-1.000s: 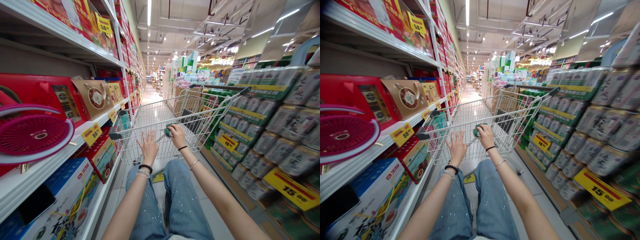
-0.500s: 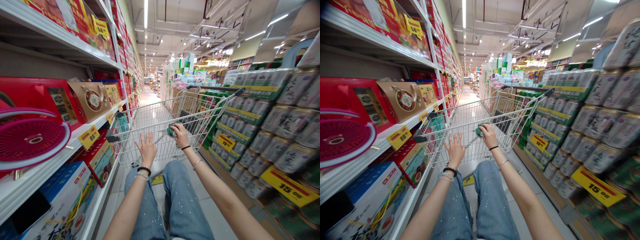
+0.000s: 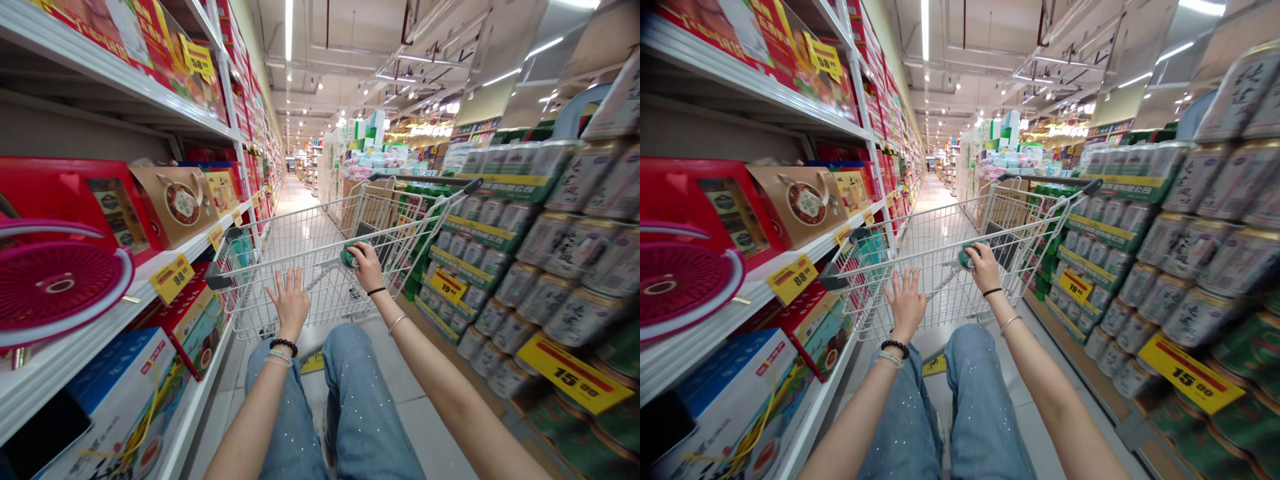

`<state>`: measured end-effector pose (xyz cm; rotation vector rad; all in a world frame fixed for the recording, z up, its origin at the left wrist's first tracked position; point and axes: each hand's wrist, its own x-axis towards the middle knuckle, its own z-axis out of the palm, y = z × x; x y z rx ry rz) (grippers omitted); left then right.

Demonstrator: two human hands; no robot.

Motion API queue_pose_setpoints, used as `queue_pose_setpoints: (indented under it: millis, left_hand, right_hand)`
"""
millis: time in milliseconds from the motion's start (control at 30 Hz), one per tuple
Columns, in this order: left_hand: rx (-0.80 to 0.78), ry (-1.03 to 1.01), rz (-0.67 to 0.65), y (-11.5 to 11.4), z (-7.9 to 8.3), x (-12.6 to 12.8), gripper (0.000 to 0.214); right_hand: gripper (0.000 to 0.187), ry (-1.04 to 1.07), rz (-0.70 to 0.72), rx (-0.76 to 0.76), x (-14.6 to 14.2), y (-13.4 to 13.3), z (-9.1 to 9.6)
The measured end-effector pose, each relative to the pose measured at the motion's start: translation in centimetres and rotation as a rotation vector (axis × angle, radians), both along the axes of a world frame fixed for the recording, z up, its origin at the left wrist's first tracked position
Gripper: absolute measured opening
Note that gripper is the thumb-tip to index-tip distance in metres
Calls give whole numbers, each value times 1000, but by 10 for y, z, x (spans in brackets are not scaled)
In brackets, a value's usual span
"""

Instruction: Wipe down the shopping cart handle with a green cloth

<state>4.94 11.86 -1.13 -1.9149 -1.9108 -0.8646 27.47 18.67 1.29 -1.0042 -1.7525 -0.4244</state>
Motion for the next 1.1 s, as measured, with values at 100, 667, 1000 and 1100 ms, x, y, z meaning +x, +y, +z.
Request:
queue_pose_setpoints:
  millis: [100,667,1000,1100]
  left_hand:
    - [-10,5,-2,-1,1,0,72]
    - [9,-15,-8,0,3,-3,70]
    - [47,-81,-58,-9,1,24,67]
    - [42,-28,-177,-7,6,46,66]
  right_hand:
    - [51,14,-23,-15,0,0,-2]
    - [51,-46,-39,-109,15,-7,0]
    - [33,-80,-103,-181,57,18,-7]
    - [33,-102,-91,-228,56,21,-6]
